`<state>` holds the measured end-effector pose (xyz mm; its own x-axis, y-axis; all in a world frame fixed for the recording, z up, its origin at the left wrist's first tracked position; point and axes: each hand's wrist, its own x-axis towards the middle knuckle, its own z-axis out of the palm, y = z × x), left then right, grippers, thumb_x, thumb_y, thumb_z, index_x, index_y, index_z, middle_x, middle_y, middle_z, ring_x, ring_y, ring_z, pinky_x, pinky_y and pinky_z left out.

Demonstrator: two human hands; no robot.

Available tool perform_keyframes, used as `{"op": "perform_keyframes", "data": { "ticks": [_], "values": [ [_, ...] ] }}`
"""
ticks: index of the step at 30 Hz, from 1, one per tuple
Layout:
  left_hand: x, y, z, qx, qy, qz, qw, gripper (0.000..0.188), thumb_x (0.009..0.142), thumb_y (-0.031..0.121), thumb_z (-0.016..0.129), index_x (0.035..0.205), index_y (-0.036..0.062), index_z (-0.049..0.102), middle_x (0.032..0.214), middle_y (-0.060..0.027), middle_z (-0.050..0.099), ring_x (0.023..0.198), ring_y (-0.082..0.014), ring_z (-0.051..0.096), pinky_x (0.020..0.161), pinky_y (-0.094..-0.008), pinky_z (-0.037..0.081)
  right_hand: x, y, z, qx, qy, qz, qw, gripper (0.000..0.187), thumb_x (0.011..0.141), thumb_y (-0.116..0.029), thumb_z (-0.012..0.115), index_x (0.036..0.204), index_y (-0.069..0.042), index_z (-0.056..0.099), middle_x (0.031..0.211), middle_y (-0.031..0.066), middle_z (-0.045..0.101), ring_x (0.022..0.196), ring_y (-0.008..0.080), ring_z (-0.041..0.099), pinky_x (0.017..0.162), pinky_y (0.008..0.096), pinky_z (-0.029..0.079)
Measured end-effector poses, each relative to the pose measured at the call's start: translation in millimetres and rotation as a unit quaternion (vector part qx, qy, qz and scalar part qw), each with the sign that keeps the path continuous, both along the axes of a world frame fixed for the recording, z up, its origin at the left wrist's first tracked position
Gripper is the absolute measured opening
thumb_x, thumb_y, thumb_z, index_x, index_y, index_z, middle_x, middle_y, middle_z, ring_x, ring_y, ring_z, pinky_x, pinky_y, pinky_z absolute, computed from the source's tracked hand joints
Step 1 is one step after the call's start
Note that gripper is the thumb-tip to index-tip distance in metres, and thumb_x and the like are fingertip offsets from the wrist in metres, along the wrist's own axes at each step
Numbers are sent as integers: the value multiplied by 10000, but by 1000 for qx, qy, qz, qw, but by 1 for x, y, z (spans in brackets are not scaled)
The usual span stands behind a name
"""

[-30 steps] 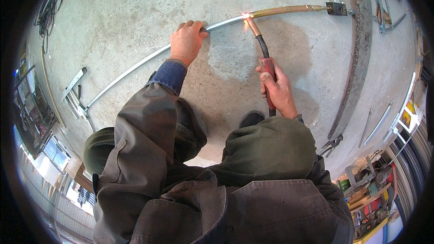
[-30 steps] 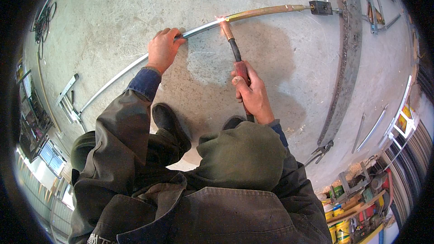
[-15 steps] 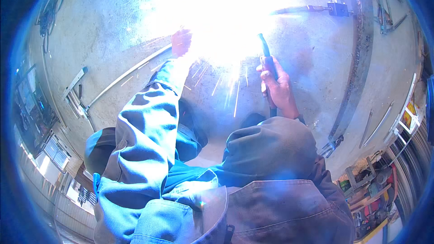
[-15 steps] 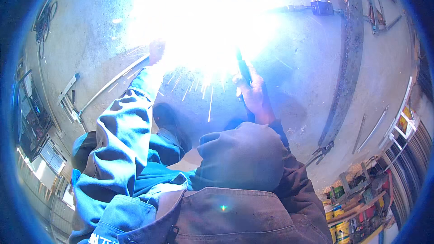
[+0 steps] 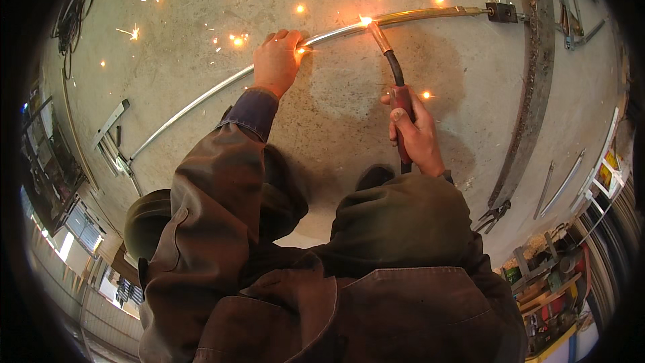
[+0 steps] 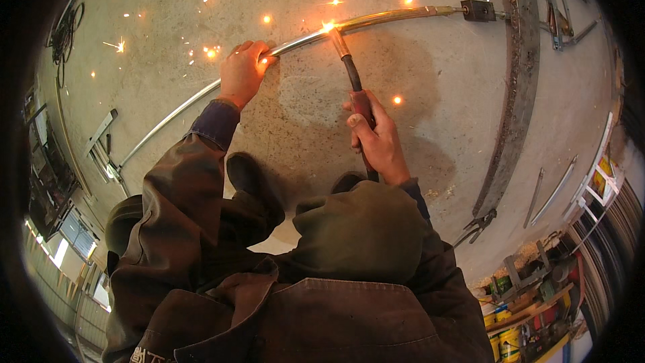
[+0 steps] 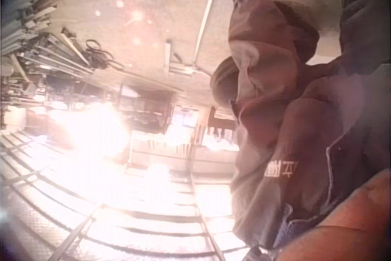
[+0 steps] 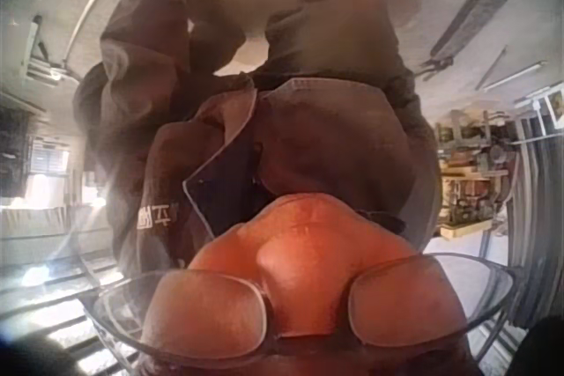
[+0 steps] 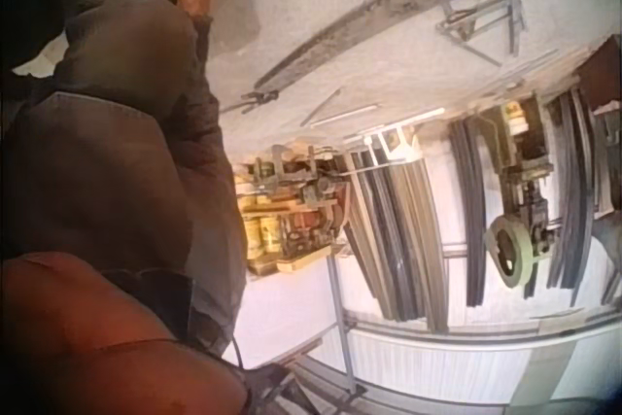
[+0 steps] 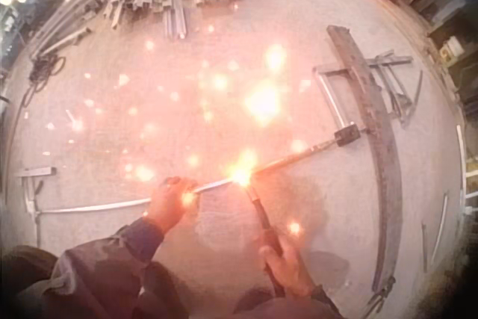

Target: The person welds a metal frame using a welding torch, creating bright sparks and molten metal. They adjust the welding machine settings and continue welding different sections of the frame.

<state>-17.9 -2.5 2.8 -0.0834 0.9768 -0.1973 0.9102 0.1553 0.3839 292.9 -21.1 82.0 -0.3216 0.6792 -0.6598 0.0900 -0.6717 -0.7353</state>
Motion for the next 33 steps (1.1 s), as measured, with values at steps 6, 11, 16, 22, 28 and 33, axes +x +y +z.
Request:
{"op": "perform_keyframes", "data": {
  "ticks": [6,11,16,22,28,33],
  "values": [
    [2,-1,-1,-6,12,-5,1000,235,920,308,752,1038,108,717,996,-83,708,972,-332,683,804,-454,553,3,2,13,-11,-28,-1,1000,411,1043,-304,632,1351,-38,572,956,0,618,630,59,536,544,256,459],
    [4,0,1,-31,38,-15,999,211,925,269,749,1061,113,706,1024,-95,693,1002,-337,677,807,-458,558,6,2,16,-23,-35,28,999,409,1041,-307,620,1345,-37,574,916,-3,600,623,59,533,540,263,458],
    [6,-4,0,-13,22,-1,1000,204,908,232,770,1041,98,693,1018,-90,690,985,-330,682,801,-457,560,11,1,19,-35,-60,45,997,393,1025,-291,628,1331,-47,583,922,5,616,620,61,531,540,265,460],
    [10,-2,2,-25,28,7,999,224,910,252,778,1050,102,687,1023,-76,689,978,-316,684,789,-455,561,7,0,16,-35,-64,32,997,367,1007,-242,613,1320,-51,588,994,17,644,628,67,527,544,271,466],
    [14,-3,6,-20,33,18,999,225,906,263,785,1027,106,680,1016,-69,687,998,-310,678,783,-460,559,3,2,14,-37,-76,40,996,399,988,-212,613,1347,-42,575,1065,21,656,628,72,527,544,274,470],
    [15,-2,5,-27,33,27,999,219,901,260,788,1008,105,677,1014,-70,688,1003,-316,676,783,-464,557,3,1,8,-29,-88,49,994,439,986,-241,635,1374,-45,567,1042,28,657,621,76,531,536,277,478]
  ]
}}
